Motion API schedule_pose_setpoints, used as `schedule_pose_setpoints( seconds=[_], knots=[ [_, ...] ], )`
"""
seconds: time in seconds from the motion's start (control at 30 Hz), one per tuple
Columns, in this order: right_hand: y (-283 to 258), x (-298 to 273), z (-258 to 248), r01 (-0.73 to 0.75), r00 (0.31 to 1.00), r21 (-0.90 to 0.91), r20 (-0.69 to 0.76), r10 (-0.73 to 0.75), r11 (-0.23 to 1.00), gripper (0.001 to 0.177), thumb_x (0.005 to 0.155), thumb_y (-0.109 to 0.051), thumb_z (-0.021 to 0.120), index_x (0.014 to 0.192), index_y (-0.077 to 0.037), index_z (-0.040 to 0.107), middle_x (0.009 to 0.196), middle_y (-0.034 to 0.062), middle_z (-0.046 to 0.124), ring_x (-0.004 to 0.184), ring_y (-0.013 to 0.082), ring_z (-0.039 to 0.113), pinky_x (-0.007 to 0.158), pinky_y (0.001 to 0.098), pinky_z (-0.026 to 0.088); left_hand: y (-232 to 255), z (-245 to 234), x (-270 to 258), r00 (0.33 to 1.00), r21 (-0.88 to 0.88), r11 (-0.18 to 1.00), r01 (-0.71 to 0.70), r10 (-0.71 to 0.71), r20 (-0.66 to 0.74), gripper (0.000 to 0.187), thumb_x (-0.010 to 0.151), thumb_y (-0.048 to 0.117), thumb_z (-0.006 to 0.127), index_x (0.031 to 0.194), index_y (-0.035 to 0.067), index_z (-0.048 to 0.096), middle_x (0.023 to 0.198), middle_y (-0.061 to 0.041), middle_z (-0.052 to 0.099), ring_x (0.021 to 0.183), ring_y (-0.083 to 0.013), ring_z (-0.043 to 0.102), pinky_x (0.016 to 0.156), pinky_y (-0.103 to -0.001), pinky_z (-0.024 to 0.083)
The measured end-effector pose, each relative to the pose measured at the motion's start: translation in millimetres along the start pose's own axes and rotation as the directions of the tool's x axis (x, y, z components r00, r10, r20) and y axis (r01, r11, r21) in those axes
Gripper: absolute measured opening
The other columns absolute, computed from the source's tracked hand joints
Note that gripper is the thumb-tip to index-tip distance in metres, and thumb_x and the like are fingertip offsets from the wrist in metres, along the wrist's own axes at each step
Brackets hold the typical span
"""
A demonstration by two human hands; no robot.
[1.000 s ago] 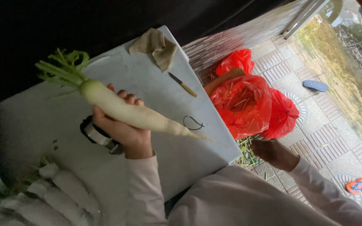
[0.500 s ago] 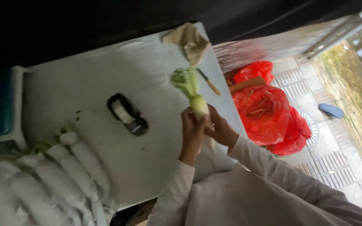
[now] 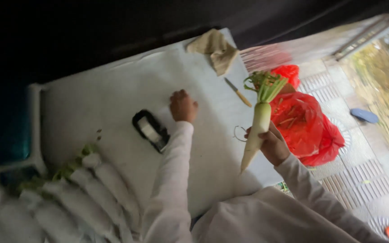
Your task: Wrapping individual radishes in white paper and securing the packaging with adhesive tape.
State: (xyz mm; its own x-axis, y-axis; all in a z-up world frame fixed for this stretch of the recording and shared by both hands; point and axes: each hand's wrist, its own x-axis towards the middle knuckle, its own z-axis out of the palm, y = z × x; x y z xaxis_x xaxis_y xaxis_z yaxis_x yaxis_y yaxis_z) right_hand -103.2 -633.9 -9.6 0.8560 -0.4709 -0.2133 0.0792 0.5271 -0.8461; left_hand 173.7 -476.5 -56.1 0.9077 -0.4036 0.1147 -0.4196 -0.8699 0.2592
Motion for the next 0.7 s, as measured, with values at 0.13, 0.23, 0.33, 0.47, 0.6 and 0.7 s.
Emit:
schedule_pose_setpoints(
  seconds=[0.13, 0.23, 0.33, 0.47, 0.6, 0.7],
  knots=[
    [-12.9, -21.8, -27.0, 0.106, 0.989, 0.016, -0.101, -0.104, 0.994, 0.054, 0.074, 0.000, 0.056, 0.128, -0.001, 0.056, 0.097, 0.0293, 0.069, 0.089, 0.0402, 0.072, 0.076, 0.0516, 0.056, -7.6, 40.1, 24.7, 0.999, 0.182, 0.982, 0.043, -0.043, -0.005, 0.027, 0.083, 0.034, 0.075, 0.094, 0.011, 0.066, 0.094, -0.009, 0.061, 0.088, -0.0289, 0.063, 0.066, -0.042, 0.055],
    [-25.4, -41.4, -37.1, 0.134, 0.977, 0.010, -0.167, -0.131, 0.991, 0.054, 0.075, -0.001, 0.056, 0.128, 0.000, 0.055, 0.101, 0.0297, 0.069, 0.094, 0.0402, 0.071, 0.080, 0.0526, 0.055, -20.2, 65.1, 36.8, 1.000, 0.236, 0.972, 0.019, -0.014, -0.023, 0.018, 0.091, 0.029, 0.067, 0.086, 0.012, 0.068, 0.088, -0.007, 0.061, 0.083, -0.0262, 0.062, 0.062, -0.039, 0.053],
    [-32.0, -47.4, -53.9, 0.149, 0.972, 0.034, -0.189, -0.141, 0.988, 0.054, 0.076, 0.001, 0.055, 0.130, -0.001, 0.053, 0.103, 0.0304, 0.069, 0.096, 0.0417, 0.071, 0.083, 0.0548, 0.055, -38.2, 62.0, 60.6, 0.991, 0.116, 0.984, 0.134, -0.133, -0.015, 0.016, 0.097, 0.025, 0.061, 0.093, 0.012, 0.069, 0.089, -0.006, 0.064, 0.082, -0.0266, 0.068, 0.066, -0.041, 0.056],
    [-33.9, -52.8, -71.5, 0.124, 0.978, 0.057, -0.177, -0.112, 0.991, 0.054, 0.078, 0.000, 0.054, 0.132, -0.003, 0.050, 0.103, 0.0323, 0.066, 0.100, 0.0452, 0.069, 0.085, 0.0598, 0.054, -79.5, 30.8, 117.3, 0.931, -0.052, 0.939, 0.339, -0.343, -0.125, 0.013, 0.099, 0.017, 0.059, 0.107, 0.007, 0.062, 0.095, -0.009, 0.071, 0.087, -0.0318, 0.076, 0.073, -0.043, 0.063],
    [-38.6, -48.1, -73.6, 0.146, 0.978, 0.068, -0.164, -0.133, 0.987, 0.053, 0.078, 0.000, 0.054, 0.131, -0.004, 0.050, 0.104, 0.0302, 0.068, 0.100, 0.0435, 0.070, 0.086, 0.0604, 0.054, -119.6, -37.3, 144.1, 0.895, -0.253, 0.944, 0.212, -0.292, -0.338, 0.023, 0.090, 0.014, 0.074, 0.103, 0.004, 0.058, 0.089, -0.015, 0.072, 0.087, -0.0411, 0.074, 0.076, -0.049, 0.061],
    [-43.8, -40.9, -76.8, 0.176, 0.975, 0.127, -0.162, -0.154, 0.976, 0.054, 0.079, 0.001, 0.053, 0.133, -0.003, 0.049, 0.107, 0.0323, 0.066, 0.103, 0.0452, 0.068, 0.089, 0.0613, 0.053, -118.7, -93.5, 137.0, 0.919, -0.287, 0.954, 0.083, -0.185, -0.349, 0.026, 0.077, 0.010, 0.088, 0.094, 0.004, 0.069, 0.078, -0.017, 0.074, 0.085, -0.0421, 0.074, 0.077, -0.049, 0.059]
  ],
)
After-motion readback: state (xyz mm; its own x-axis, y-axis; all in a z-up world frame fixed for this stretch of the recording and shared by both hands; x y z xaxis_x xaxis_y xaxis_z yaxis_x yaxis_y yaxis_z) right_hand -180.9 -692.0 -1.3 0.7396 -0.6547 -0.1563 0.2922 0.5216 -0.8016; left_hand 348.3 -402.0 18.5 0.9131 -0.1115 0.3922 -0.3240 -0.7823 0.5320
